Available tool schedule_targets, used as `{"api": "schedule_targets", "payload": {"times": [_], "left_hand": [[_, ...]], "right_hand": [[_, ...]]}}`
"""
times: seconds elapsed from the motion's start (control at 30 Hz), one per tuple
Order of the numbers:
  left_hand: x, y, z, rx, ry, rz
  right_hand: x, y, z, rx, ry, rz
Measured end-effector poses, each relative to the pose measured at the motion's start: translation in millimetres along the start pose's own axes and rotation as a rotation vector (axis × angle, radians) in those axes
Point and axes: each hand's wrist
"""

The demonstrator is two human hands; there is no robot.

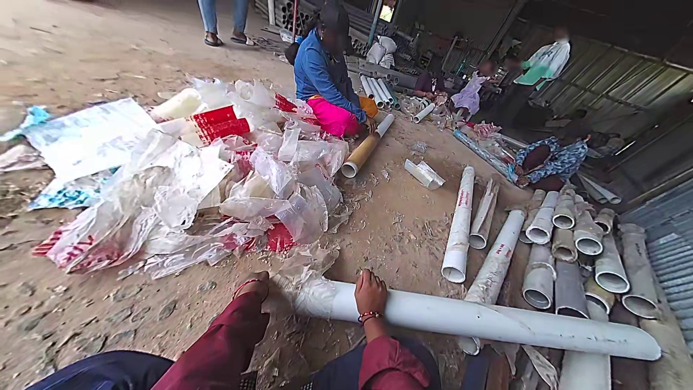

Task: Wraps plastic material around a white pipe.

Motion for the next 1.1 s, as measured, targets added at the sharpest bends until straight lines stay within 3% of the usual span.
{"api": "schedule_targets", "payload": {"times": [0.07, 0.13, 0.2, 0.3, 0.43, 0.6, 0.67, 0.77, 0.87, 0.97, 1.03, 1.1], "left_hand": [[-12.5, -1.1, 4.8, 0.028, 0.12, 0.024], [-10.3, 18.8, -3.4, 0.028, 0.35, -0.103], [-8.6, 19.3, 8.0, 0.143, 0.538, -0.223], [-10.1, 17.8, 22.1, 0.104, 0.713, -0.3], [5.5, 31.5, 44.8, 0.17, 1.163, -0.507], [7.8, 23.7, 54.9, 0.14, 1.422, -0.588], [6.9, 33.6, 53.6, 0.11, 1.457, -0.629], [-1.1, 34.8, 56.2, 0.122, 1.401, -0.553], [-3.6, 33.2, 47.0, 0.098, 1.332, -0.501], [-3.8, 27.1, 49.6, 0.098, 1.307, -0.457], [-1.9, 25.9, 44.6, 0.093, 1.301, -0.439], [0.2, 45.2, 11.8, 0.036, 1.268, -0.44]], "right_hand": [[-0.8, -0.3, -0.2, -0.016, 0.003, 0.005], [-0.3, -2.1, 0.7, -0.044, 0.003, 0.002], [-1.0, -4.2, 1.0, -0.107, -0.001, 0.026], [0.0, -4.3, -0.2, -0.12, -0.004, 0.042], [-1.7, -4.4, -1.8, -0.126, -0.006, 0.045], [1.0, -7.9, -3.1, -0.093, -0.003, 0.052], [0.0, -5.6, -6.4, -0.118, 0.009, 0.079], [-5.8, -8.7, -10.9, -0.194, 0.014, 0.156], [-31.0, -18.3, -20.6, -0.151, -0.096, 0.139], [-83.4, -22.6, -33.9, -0.31, -0.251, -0.055], [-127.9, -26.7, -41.0, -0.514, -0.201, -0.236], [-166.5, -30.3, -40.7, -0.689, -0.102, -0.39]]}}
Point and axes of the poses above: each hand's wrist, its own y-axis away from the middle knuckle, its own z-axis out of the palm, x = y × z, and after that the axes turned 13 degrees about x, right-handed
